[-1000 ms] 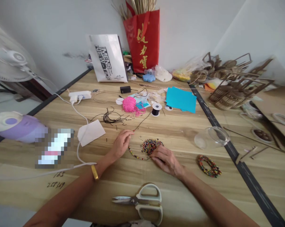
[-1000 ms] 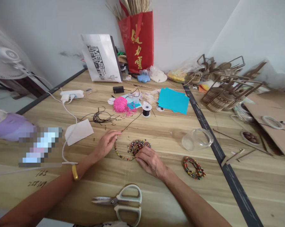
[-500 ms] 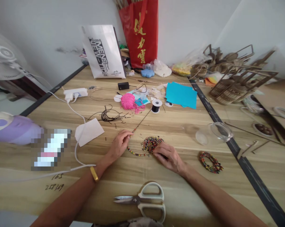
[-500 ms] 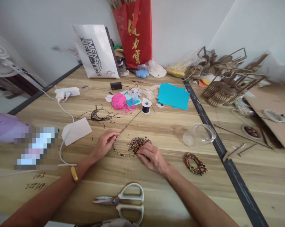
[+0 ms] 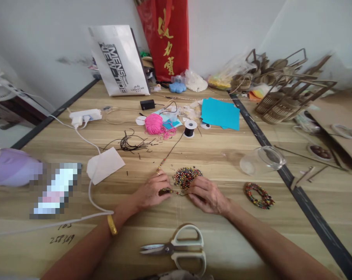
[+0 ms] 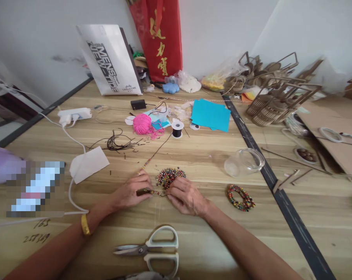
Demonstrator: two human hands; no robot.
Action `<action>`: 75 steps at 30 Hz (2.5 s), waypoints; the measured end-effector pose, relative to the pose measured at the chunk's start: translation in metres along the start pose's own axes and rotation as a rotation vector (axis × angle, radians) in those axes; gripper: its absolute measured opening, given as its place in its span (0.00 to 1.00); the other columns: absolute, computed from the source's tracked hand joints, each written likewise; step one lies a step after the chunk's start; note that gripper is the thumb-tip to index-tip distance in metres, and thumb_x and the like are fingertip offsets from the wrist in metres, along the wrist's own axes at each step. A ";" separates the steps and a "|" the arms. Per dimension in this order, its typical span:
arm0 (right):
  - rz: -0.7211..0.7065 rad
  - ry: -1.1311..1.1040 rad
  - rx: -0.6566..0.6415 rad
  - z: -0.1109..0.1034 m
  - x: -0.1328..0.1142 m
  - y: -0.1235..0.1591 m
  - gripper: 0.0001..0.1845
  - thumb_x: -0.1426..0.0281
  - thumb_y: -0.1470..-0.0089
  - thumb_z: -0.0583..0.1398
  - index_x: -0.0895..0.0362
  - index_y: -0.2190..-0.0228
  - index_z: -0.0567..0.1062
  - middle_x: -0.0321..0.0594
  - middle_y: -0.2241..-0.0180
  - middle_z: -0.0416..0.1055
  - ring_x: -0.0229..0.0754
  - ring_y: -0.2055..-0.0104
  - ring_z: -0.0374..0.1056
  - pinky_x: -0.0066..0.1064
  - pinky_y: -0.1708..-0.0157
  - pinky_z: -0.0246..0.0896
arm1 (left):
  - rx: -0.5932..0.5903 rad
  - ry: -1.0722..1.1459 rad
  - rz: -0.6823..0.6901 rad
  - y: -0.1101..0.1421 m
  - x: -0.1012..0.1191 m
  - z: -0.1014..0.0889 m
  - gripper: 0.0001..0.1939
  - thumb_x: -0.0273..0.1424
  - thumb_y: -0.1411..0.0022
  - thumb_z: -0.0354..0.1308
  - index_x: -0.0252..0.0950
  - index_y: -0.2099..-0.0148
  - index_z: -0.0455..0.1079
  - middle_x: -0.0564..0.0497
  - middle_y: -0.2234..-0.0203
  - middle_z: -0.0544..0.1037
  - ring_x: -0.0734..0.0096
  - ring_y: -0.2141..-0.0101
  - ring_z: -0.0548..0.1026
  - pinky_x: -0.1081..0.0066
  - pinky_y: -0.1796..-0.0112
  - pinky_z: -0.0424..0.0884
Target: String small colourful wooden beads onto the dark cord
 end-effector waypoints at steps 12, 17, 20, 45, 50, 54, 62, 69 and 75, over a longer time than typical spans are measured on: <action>0.001 0.042 -0.037 0.005 0.003 0.002 0.05 0.74 0.42 0.55 0.58 0.66 0.71 0.42 0.69 0.69 0.41 0.66 0.62 0.33 0.64 0.59 | 0.007 -0.093 0.035 0.000 0.002 0.022 0.06 0.27 0.38 0.55 0.35 0.64 0.73 0.48 0.69 0.71 0.66 0.61 0.67 0.67 0.57 0.66; -0.015 0.120 -0.106 0.009 0.001 0.001 0.06 0.74 0.42 0.55 0.58 0.69 0.72 0.41 0.71 0.67 0.41 0.65 0.61 0.34 0.62 0.58 | 0.024 -0.112 0.053 0.000 0.001 0.024 0.05 0.27 0.39 0.55 0.34 0.65 0.73 0.48 0.70 0.70 0.66 0.61 0.67 0.67 0.57 0.66; -0.021 0.158 -0.126 0.009 0.000 0.000 0.08 0.74 0.41 0.54 0.58 0.70 0.72 0.41 0.72 0.66 0.41 0.66 0.60 0.34 0.62 0.56 | 0.022 -0.111 0.053 0.000 0.001 0.026 0.05 0.27 0.39 0.56 0.34 0.66 0.72 0.48 0.70 0.71 0.66 0.61 0.67 0.68 0.58 0.66; -0.002 0.194 -0.123 0.009 0.004 -0.001 0.07 0.73 0.42 0.54 0.58 0.70 0.71 0.40 0.73 0.65 0.42 0.66 0.59 0.36 0.61 0.55 | -0.006 -0.156 0.066 -0.002 0.004 0.026 0.05 0.30 0.40 0.57 0.34 0.67 0.70 0.48 0.69 0.70 0.64 0.60 0.66 0.66 0.57 0.66; 0.002 0.194 -0.131 0.009 0.004 0.000 0.07 0.74 0.42 0.54 0.58 0.70 0.71 0.40 0.72 0.65 0.42 0.66 0.59 0.36 0.61 0.55 | -0.033 -0.091 0.064 -0.003 0.005 0.015 0.02 0.28 0.41 0.58 0.35 0.66 0.70 0.48 0.68 0.70 0.66 0.60 0.66 0.66 0.55 0.65; 0.008 0.183 -0.131 0.010 0.005 0.001 0.07 0.74 0.42 0.54 0.58 0.69 0.71 0.40 0.72 0.65 0.42 0.66 0.59 0.36 0.61 0.55 | -0.045 -0.066 0.087 -0.002 0.005 0.011 0.01 0.26 0.41 0.58 0.35 0.65 0.70 0.48 0.67 0.70 0.67 0.61 0.67 0.67 0.55 0.64; 0.002 0.165 -0.113 0.009 0.004 -0.001 0.07 0.74 0.42 0.53 0.58 0.69 0.71 0.40 0.73 0.65 0.42 0.66 0.59 0.36 0.61 0.55 | -0.064 -0.038 0.102 0.000 0.002 0.011 0.03 0.24 0.44 0.58 0.35 0.66 0.70 0.48 0.67 0.70 0.66 0.60 0.67 0.67 0.55 0.65; 0.013 0.162 -0.123 0.010 0.004 -0.001 0.06 0.75 0.42 0.54 0.58 0.70 0.70 0.40 0.73 0.66 0.42 0.66 0.60 0.36 0.60 0.56 | -0.050 -0.052 0.100 -0.001 0.001 0.014 0.02 0.24 0.43 0.58 0.35 0.66 0.70 0.48 0.68 0.70 0.65 0.60 0.66 0.67 0.56 0.65; 0.013 0.151 -0.118 0.009 0.003 -0.001 0.07 0.74 0.42 0.54 0.57 0.70 0.71 0.40 0.73 0.66 0.42 0.66 0.60 0.36 0.61 0.57 | -0.022 -0.077 0.068 0.000 0.002 0.022 0.01 0.27 0.41 0.58 0.34 0.66 0.70 0.48 0.68 0.69 0.65 0.59 0.66 0.67 0.57 0.65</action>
Point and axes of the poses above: each hand's wrist, its own y-axis away from the middle knuckle, its own z-axis out of the palm, x = y × z, the point moved 3 cm from there along -y, towards the middle knuckle
